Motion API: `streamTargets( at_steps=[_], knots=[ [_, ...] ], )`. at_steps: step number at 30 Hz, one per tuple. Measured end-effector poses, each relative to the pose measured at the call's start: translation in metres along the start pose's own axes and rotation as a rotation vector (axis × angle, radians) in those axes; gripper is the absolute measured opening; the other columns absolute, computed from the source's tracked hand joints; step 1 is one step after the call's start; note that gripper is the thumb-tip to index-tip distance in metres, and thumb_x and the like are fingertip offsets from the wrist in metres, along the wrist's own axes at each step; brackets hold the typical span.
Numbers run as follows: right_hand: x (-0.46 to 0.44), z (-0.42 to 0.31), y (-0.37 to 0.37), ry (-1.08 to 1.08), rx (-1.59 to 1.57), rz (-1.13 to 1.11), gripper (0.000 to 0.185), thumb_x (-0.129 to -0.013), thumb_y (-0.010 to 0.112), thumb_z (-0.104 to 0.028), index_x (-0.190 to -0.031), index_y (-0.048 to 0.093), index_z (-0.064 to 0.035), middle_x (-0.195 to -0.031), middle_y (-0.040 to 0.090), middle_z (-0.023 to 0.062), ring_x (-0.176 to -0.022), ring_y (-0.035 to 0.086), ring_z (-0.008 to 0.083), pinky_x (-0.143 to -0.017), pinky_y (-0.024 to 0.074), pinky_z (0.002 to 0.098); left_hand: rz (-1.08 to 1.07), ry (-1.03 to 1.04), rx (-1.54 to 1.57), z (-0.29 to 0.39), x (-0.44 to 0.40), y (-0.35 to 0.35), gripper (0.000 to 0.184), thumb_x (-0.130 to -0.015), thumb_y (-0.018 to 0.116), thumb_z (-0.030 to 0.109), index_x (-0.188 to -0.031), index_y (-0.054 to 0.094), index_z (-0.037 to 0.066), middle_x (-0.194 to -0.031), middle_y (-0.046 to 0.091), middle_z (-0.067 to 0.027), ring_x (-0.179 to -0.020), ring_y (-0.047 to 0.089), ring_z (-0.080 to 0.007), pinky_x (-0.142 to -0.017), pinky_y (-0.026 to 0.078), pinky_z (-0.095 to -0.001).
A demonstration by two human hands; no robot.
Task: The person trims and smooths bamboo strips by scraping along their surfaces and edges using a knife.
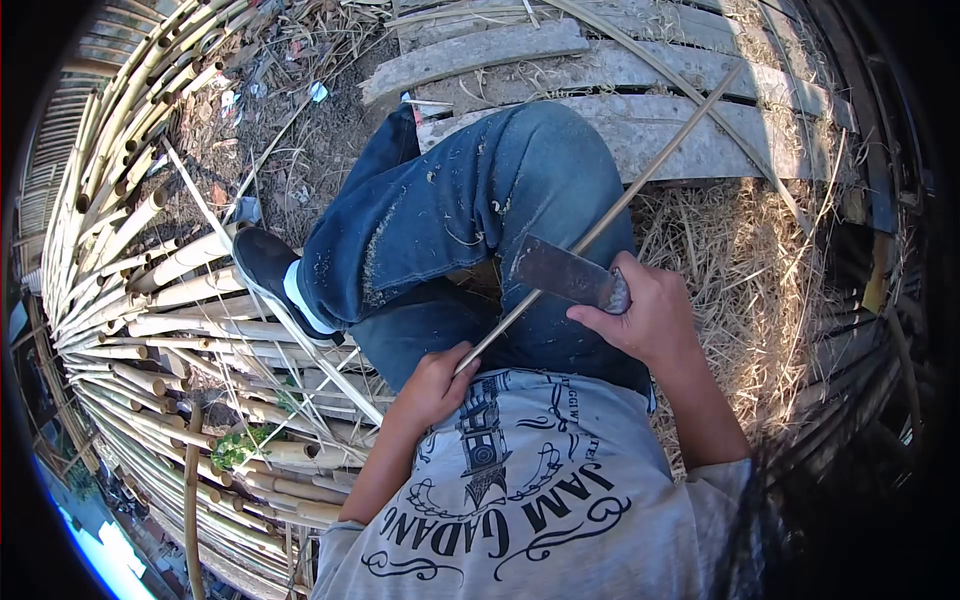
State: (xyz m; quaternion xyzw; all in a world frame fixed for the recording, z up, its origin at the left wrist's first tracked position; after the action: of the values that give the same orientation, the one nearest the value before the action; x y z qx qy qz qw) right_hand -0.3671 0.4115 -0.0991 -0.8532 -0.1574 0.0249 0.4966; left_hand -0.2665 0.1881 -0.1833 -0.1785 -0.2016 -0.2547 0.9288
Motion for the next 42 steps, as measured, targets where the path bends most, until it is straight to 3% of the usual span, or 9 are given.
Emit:
streamTargets(
  at_steps=[4, 13, 27, 35, 39, 42],
  knots=[
    [-0.016, 0.008, 0.004, 0.024, 0.078, 0.034, 0.065, -0.068, 0.071, -0.065, -0.066, 0.055, -0.0020, -0.052, 0.057, 0.0153, -0.050, 0.063, 0.0325, -0.047, 0.0495, 0.0392, 0.030, -0.013, -0.009, 0.002, -0.002, 0.003, 0.015, -0.093, 0.051, 0.011, -0.085, 0.050, -0.002, -0.063, 0.052, -0.0227, -0.060, 0.055, -0.0414, -0.055, 0.040, -0.0438],
    [-0.020, 0.008, 0.016, 0.051, 0.114, 0.084, 0.067, -0.070, 0.067, -0.066, -0.068, 0.058, -0.0005, -0.052, 0.057, 0.0165, -0.050, 0.062, 0.0338, -0.046, 0.0495, 0.0403, 0.103, -0.101, -0.058, -0.044, 0.035, 0.009, 0.017, -0.092, 0.054, 0.017, -0.091, 0.058, 0.000, -0.067, 0.058, -0.0239, -0.066, 0.060, -0.0433, -0.058, 0.046, -0.0442],
    [-0.020, 0.008, 0.017, 0.083, 0.110, 0.074, 0.065, -0.072, 0.066, -0.064, -0.076, 0.062, 0.0007, -0.052, 0.057, 0.0172, -0.052, 0.062, 0.0349, -0.048, 0.0498, 0.0416, 0.149, -0.161, -0.093, -0.101, 0.099, 0.014, 0.012, -0.089, 0.057, 0.013, -0.086, 0.057, 0.001, -0.064, 0.058, -0.0223, -0.063, 0.060, -0.0412, -0.057, 0.047, -0.0432],
    [-0.021, 0.009, 0.015, 0.059, 0.110, 0.090, 0.061, -0.074, 0.068, -0.060, -0.079, 0.063, 0.0012, -0.053, 0.058, 0.0167, -0.053, 0.063, 0.0346, -0.049, 0.0491, 0.0411, 0.183, -0.304, -0.169, -0.149, 0.153, 0.015, 0.010, -0.086, 0.059, 0.007, -0.093, 0.061, 0.001, -0.071, 0.061, -0.0232, -0.068, 0.061, -0.0421, -0.060, 0.048, -0.0429],
    [-0.021, 0.014, 0.015, 0.131, -0.046, 0.077, 0.058, -0.075, 0.068, -0.057, -0.076, 0.062, 0.0003, -0.055, 0.058, 0.0170, -0.054, 0.062, 0.0353, -0.050, 0.0483, 0.0405, 0.205, -0.220, -0.186, -0.145, 0.168, 0.008, 0.009, -0.084, 0.057, 0.004, -0.091, 0.061, 0.001, -0.068, 0.061, -0.0215, -0.065, 0.062, -0.0403, -0.058, 0.048, -0.0422],
    [-0.019, 0.017, 0.016, 0.147, -0.069, 0.092, 0.056, -0.077, 0.067, -0.055, -0.074, 0.062, 0.0004, -0.057, 0.058, 0.0185, -0.056, 0.062, 0.0363, -0.051, 0.0479, 0.0407, 0.218, -0.349, -0.220, -0.154, 0.185, 0.003, 0.007, -0.081, 0.056, 0.003, -0.086, 0.059, 0.000, -0.066, 0.059, -0.0192, -0.061, 0.061, -0.0387, -0.055, 0.048, -0.0434]
  ],
)
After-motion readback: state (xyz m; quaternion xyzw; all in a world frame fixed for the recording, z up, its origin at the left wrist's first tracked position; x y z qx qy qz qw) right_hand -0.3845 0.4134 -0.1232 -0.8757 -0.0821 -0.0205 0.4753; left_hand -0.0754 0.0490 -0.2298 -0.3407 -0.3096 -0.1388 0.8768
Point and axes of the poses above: each hand's wrist, its own x-axis away from the middle knuckle, its own y-axis out of the palm, z = x × y, the point moved 7 cm from there along -x, towards the middle knuckle
